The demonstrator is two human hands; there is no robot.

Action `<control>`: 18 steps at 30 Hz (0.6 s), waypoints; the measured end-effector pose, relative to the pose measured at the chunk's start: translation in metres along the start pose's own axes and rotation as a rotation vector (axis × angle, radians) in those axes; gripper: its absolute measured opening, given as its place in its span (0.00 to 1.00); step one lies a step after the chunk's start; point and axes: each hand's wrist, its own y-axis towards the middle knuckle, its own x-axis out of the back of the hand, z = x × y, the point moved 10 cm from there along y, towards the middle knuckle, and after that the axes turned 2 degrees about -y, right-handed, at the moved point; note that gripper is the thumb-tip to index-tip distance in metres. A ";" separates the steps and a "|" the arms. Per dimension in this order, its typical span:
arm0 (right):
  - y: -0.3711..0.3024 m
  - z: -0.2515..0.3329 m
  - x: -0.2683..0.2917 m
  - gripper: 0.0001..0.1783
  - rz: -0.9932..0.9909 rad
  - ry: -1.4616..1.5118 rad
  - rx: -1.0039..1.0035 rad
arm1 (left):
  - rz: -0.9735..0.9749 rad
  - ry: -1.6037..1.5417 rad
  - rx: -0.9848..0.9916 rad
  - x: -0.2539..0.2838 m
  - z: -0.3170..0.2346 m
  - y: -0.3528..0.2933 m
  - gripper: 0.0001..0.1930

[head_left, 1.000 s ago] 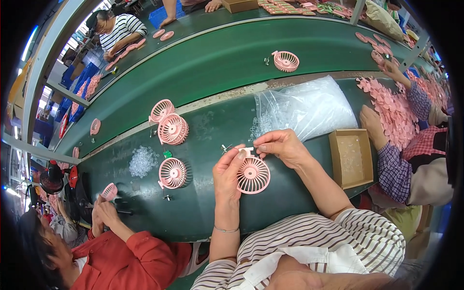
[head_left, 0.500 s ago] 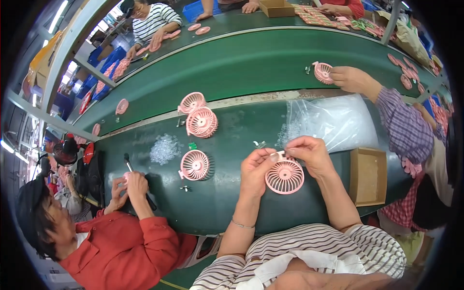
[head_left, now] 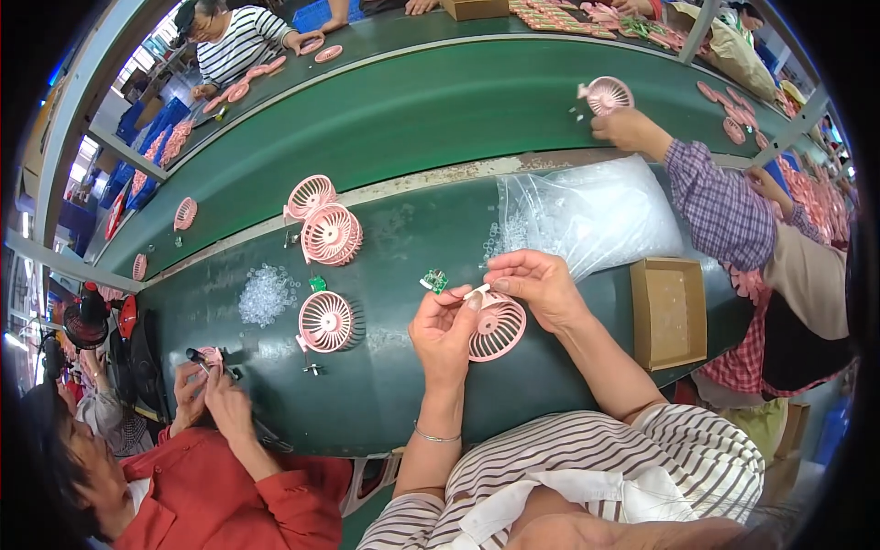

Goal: The person takes mini fan housings and circuit boards from the conveyor belt, attaches the electronic components into the fan housings by hand, and sets the assembled fan parts on the work surface.

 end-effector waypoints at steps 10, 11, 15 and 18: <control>-0.004 -0.003 -0.002 0.13 0.009 -0.033 -0.010 | 0.006 0.041 -0.021 -0.003 -0.004 -0.001 0.06; -0.004 -0.003 -0.002 0.13 0.009 -0.034 -0.001 | 0.005 0.042 -0.020 -0.002 -0.003 -0.002 0.06; -0.003 -0.005 -0.001 0.13 0.002 -0.032 0.008 | 0.000 0.081 -0.035 -0.002 -0.004 -0.001 0.06; -0.003 -0.005 -0.001 0.12 -0.009 -0.032 0.020 | -0.004 0.104 -0.049 -0.002 -0.005 -0.001 0.06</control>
